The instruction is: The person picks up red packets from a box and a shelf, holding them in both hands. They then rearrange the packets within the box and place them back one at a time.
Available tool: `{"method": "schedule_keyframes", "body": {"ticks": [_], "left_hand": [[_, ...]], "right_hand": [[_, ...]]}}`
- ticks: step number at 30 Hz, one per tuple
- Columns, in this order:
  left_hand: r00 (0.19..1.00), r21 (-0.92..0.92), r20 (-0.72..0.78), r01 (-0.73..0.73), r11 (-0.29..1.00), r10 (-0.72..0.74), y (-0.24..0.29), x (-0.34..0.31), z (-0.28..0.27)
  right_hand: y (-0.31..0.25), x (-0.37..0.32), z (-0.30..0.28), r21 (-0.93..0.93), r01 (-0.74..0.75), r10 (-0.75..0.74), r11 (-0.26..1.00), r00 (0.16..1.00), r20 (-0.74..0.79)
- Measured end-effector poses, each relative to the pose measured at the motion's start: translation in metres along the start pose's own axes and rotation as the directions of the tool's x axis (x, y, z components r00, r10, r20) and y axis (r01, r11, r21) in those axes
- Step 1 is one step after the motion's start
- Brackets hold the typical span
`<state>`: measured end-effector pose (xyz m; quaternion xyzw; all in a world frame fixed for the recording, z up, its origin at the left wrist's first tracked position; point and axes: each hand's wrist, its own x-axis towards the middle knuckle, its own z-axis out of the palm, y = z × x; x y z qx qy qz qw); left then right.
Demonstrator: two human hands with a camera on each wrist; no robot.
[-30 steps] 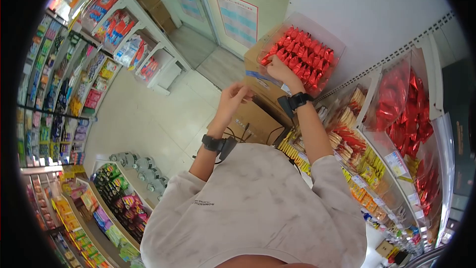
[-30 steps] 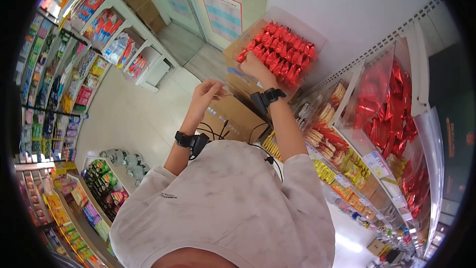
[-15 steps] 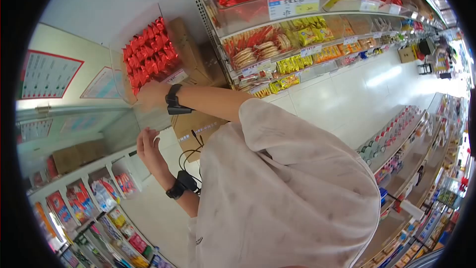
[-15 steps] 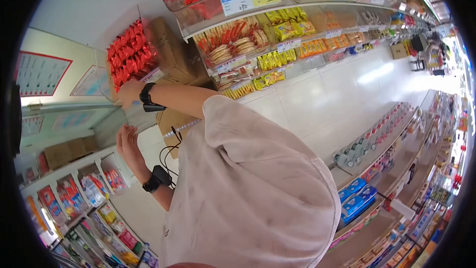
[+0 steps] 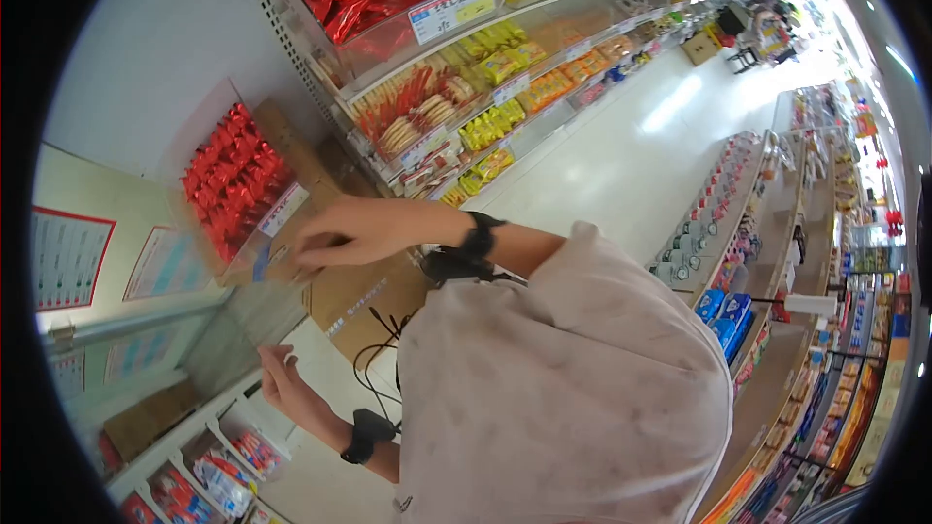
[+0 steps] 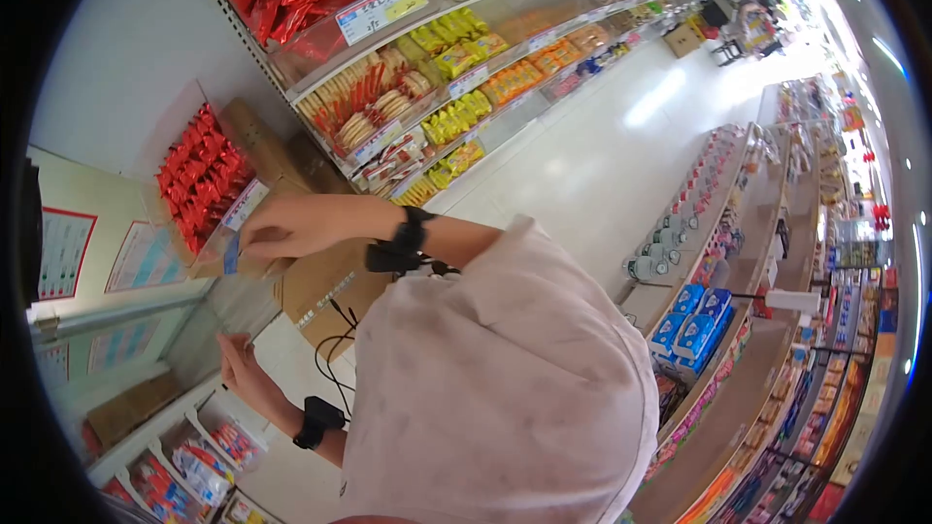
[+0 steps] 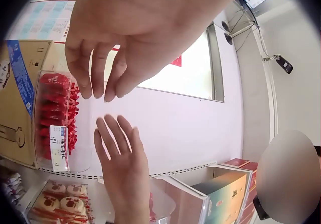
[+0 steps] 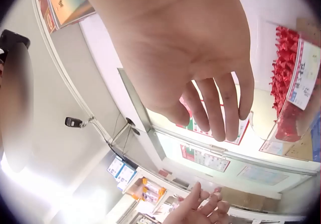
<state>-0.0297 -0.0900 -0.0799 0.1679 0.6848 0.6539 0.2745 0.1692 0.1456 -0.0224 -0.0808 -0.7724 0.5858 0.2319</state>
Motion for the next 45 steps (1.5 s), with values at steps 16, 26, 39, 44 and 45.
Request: {"method": "schedule_keyframes", "body": {"ticks": [16, 26, 39, 44, 45], "left_hand": [[0.874, -0.154, 0.484, 0.041, 0.987, 0.039, -0.036, -0.015, 0.089], [0.869, -0.028, 0.463, -0.185, 0.982, 0.177, 0.018, -0.078, 0.191], [0.897, 0.093, 0.418, -0.196, 0.976, 0.14, 0.025, -0.147, 0.266], [0.898, 0.074, 0.373, -0.28, 0.957, 0.234, 0.019, -0.143, 0.244], [0.888, 0.075, 0.38, -0.308, 0.948, 0.259, 0.02, -0.139, 0.239]], "right_hand": [[-0.072, -0.214, -0.038, -0.131, -0.387, 0.238, 0.913, 0.765, -0.599], [-0.09, -0.255, -0.115, -0.216, -0.264, 0.072, 0.94, 0.772, -0.632], [-0.107, -0.186, -0.346, -0.828, -0.102, -0.724, 0.551, 0.435, -0.535], [-0.068, -0.163, -0.41, -0.709, -0.492, -0.406, 0.505, 0.59, -0.698], [-0.068, -0.162, -0.405, -0.696, -0.498, -0.418, 0.517, 0.563, -0.713]]}}
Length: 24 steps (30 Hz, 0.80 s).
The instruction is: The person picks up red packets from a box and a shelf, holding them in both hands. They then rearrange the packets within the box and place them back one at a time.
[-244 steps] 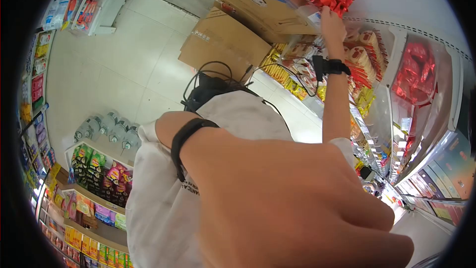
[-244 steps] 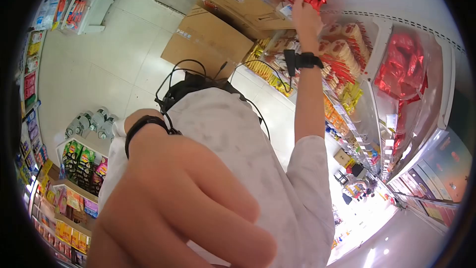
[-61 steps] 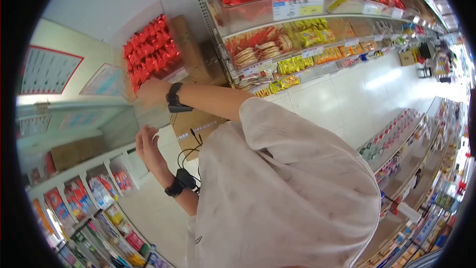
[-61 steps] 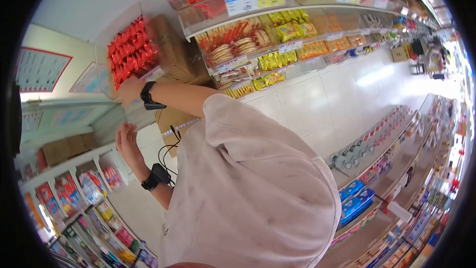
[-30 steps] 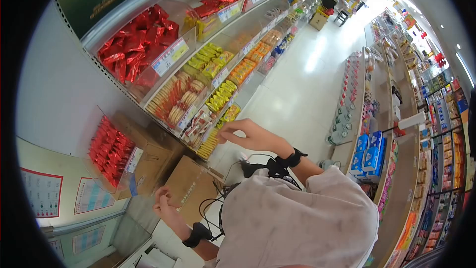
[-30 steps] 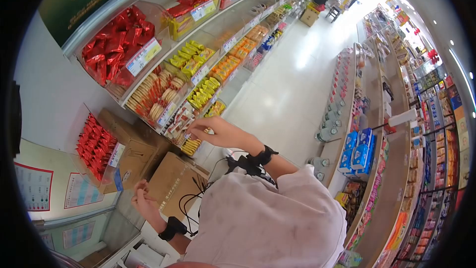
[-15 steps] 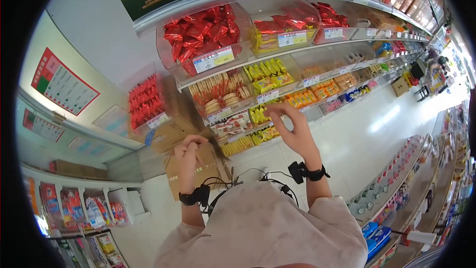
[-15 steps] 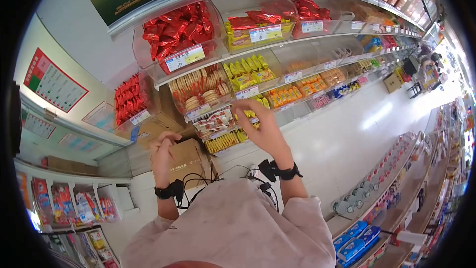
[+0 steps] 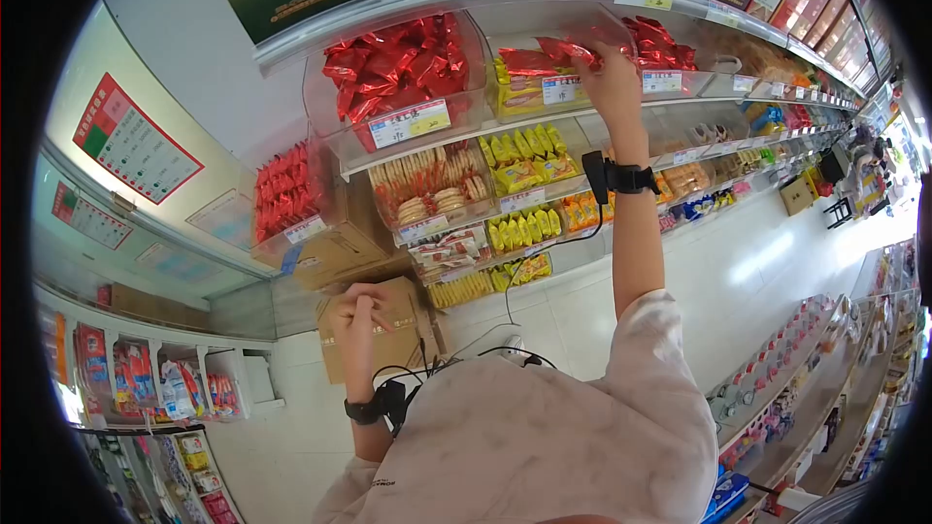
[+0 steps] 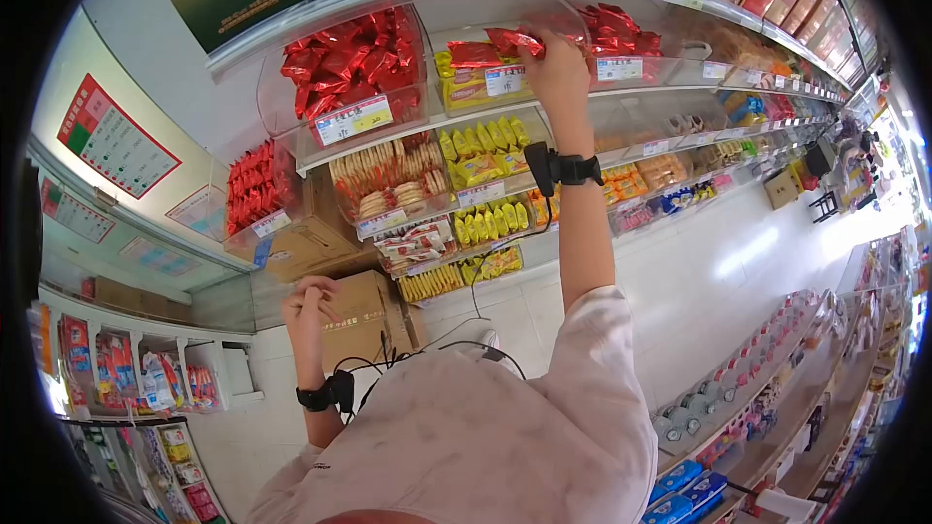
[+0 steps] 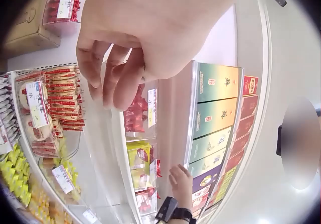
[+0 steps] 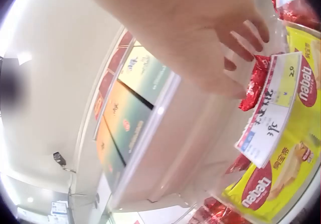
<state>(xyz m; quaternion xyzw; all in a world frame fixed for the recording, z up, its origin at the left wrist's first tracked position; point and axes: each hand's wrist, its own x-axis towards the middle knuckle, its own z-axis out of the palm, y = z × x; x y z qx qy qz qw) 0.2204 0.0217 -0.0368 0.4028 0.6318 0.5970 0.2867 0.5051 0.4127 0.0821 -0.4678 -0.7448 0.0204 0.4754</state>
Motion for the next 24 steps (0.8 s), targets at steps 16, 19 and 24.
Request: {"method": "schedule_keyframes", "body": {"ticks": [16, 19, 24], "left_hand": [[0.91, -0.789, 0.414, 0.363, 0.495, -0.008, 0.002, 0.044, -0.037], [0.94, -0.611, 0.327, 0.285, 0.738, -0.092, 0.024, 0.04, -0.049], [0.972, -0.738, 0.222, 0.222, 0.637, -0.082, -0.007, 0.055, -0.072]], "right_hand": [[-0.243, -0.199, 0.009, 0.633, 0.258, -0.569, 0.73, 0.743, 0.353], [-0.262, -0.218, 0.031, 0.624, 0.238, -0.596, 0.745, 0.658, 0.46], [-0.269, -0.18, 0.027, 0.416, 0.151, -0.352, 0.897, 0.814, 0.463]]}}
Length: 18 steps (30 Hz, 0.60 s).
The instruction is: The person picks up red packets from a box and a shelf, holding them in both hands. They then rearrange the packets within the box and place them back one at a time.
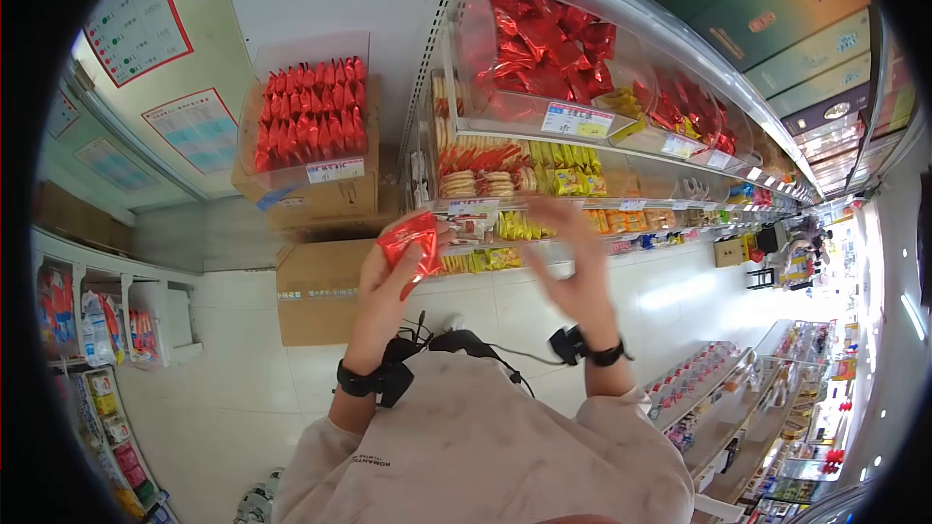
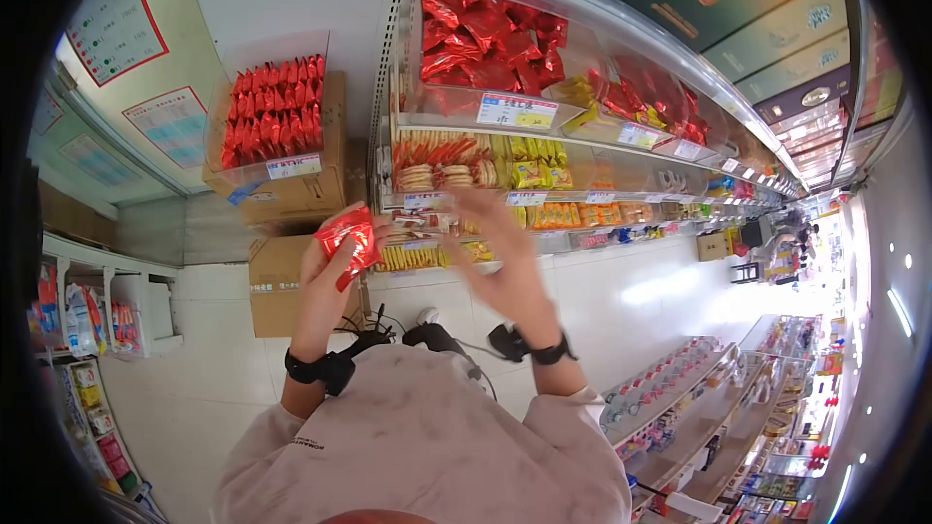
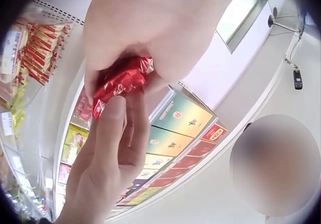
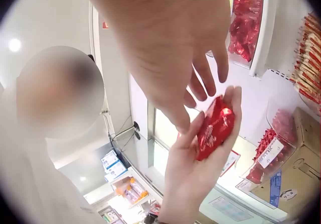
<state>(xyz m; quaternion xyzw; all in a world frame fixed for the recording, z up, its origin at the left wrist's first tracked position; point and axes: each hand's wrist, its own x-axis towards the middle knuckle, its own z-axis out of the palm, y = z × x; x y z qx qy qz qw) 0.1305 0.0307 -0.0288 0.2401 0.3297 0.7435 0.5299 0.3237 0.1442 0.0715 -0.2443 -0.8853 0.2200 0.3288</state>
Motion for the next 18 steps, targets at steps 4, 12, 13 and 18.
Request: {"method": "schedule_keyframes", "body": {"ticks": [4, 12, 13, 18], "left_hand": [[0.999, -0.162, -0.021, 0.042, 0.986, -0.046, 0.015, 0.004, -0.012], [0.997, -0.324, -0.068, -0.066, 0.944, 0.046, 0.028, 0.004, -0.02], [0.995, -0.317, -0.072, -0.087, 0.945, 0.067, 0.029, 0.004, -0.02], [0.991, -0.223, -0.063, -0.133, 0.966, 0.122, 0.038, 0.0, -0.024]], "right_hand": [[0.038, 0.078, -0.041, 0.2, -0.068, 0.109, 0.977, 0.973, -0.204], [0.169, 0.2, -0.051, -0.16, -0.088, 0.16, 0.983, 0.835, 0.526], [0.18, 0.2, -0.05, -0.078, -0.105, 0.131, 0.991, 0.852, 0.507], [0.175, 0.207, -0.058, -0.295, -0.115, 0.265, 0.949, 0.801, 0.538]]}}
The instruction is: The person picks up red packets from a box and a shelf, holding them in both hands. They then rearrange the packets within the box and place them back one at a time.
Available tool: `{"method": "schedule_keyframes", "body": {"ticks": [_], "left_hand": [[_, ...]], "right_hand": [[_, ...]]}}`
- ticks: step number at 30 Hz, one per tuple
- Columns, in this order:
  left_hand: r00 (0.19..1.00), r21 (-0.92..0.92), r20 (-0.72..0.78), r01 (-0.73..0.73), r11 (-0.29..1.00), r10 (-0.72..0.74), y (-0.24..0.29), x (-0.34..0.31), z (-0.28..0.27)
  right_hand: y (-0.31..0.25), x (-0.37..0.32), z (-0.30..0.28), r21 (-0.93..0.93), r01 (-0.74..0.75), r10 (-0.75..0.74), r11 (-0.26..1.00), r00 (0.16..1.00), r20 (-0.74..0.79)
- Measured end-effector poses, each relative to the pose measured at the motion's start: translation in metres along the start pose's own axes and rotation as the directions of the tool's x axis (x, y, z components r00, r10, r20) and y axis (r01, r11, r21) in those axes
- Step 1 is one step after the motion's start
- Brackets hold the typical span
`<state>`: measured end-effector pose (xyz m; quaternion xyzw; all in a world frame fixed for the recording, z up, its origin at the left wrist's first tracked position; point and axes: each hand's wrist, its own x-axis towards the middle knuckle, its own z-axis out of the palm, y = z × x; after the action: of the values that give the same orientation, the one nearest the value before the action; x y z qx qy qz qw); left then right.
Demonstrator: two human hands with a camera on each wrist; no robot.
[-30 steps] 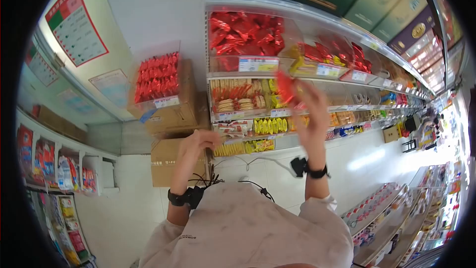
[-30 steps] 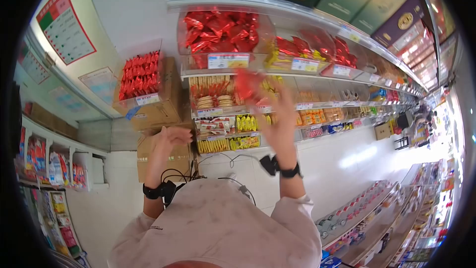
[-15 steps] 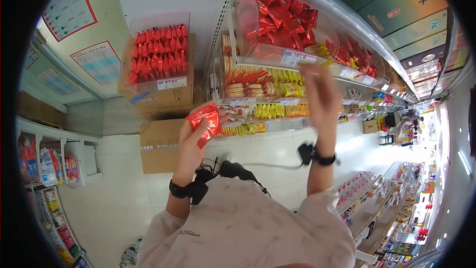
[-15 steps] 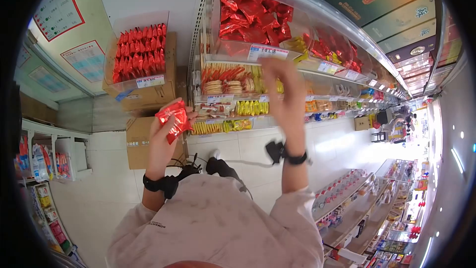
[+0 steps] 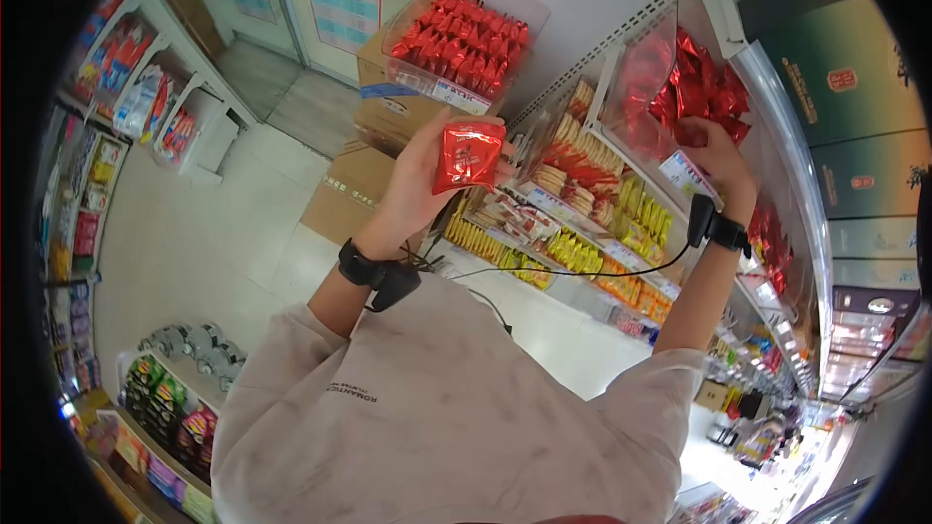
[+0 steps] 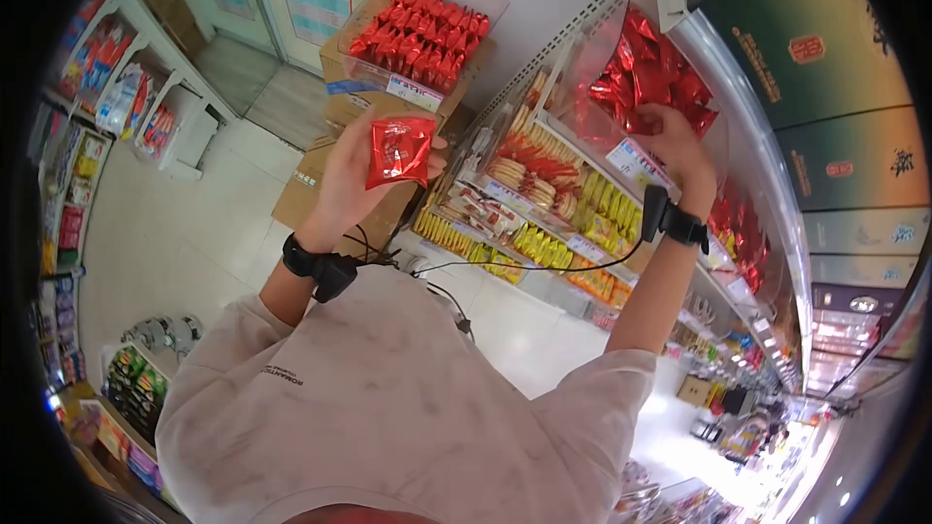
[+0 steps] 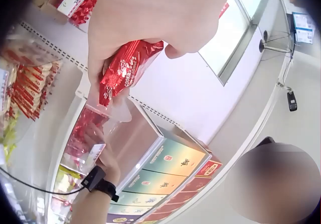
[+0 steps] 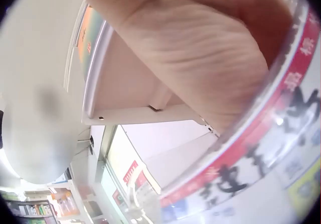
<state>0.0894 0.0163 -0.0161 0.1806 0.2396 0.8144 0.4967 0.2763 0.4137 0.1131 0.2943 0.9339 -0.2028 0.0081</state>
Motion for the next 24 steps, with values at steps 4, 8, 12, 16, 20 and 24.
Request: {"method": "schedule_keyframes", "body": {"ticks": [4, 8, 12, 16, 20, 24], "left_hand": [[0.994, 0.05, -0.003, -0.113, 0.992, 0.114, 0.005, 0.0, 0.007], [0.957, 0.255, -0.134, -0.219, 0.942, 0.259, 0.0, 0.005, 0.018], [0.918, 0.472, -0.275, -0.131, 0.872, 0.287, -0.005, 0.009, 0.026], [0.908, 0.489, -0.259, -0.17, 0.856, 0.328, -0.026, 0.028, 0.012], [0.932, 0.576, -0.203, -0.133, 0.807, 0.299, -0.025, 0.031, 0.01], [0.915, 0.541, -0.247, -0.142, 0.829, 0.318, -0.029, 0.037, 0.002]], "right_hand": [[-0.021, -0.026, -0.005, -0.336, 0.107, -0.252, 0.936, 0.869, -0.426], [-0.095, -0.087, 0.014, -0.397, 0.178, -0.424, 0.901, 0.557, -0.714], [-0.116, -0.118, 0.073, 0.427, 0.506, -0.018, 0.75, 0.66, -0.751], [-0.134, -0.128, 0.102, 0.74, 0.416, 0.091, 0.529, 0.839, -0.536], [-0.115, -0.119, 0.135, 0.865, 0.424, 0.1, 0.269, 0.881, -0.463], [-0.107, -0.121, 0.147, 0.911, 0.38, 0.137, 0.162, 0.905, -0.402]]}}
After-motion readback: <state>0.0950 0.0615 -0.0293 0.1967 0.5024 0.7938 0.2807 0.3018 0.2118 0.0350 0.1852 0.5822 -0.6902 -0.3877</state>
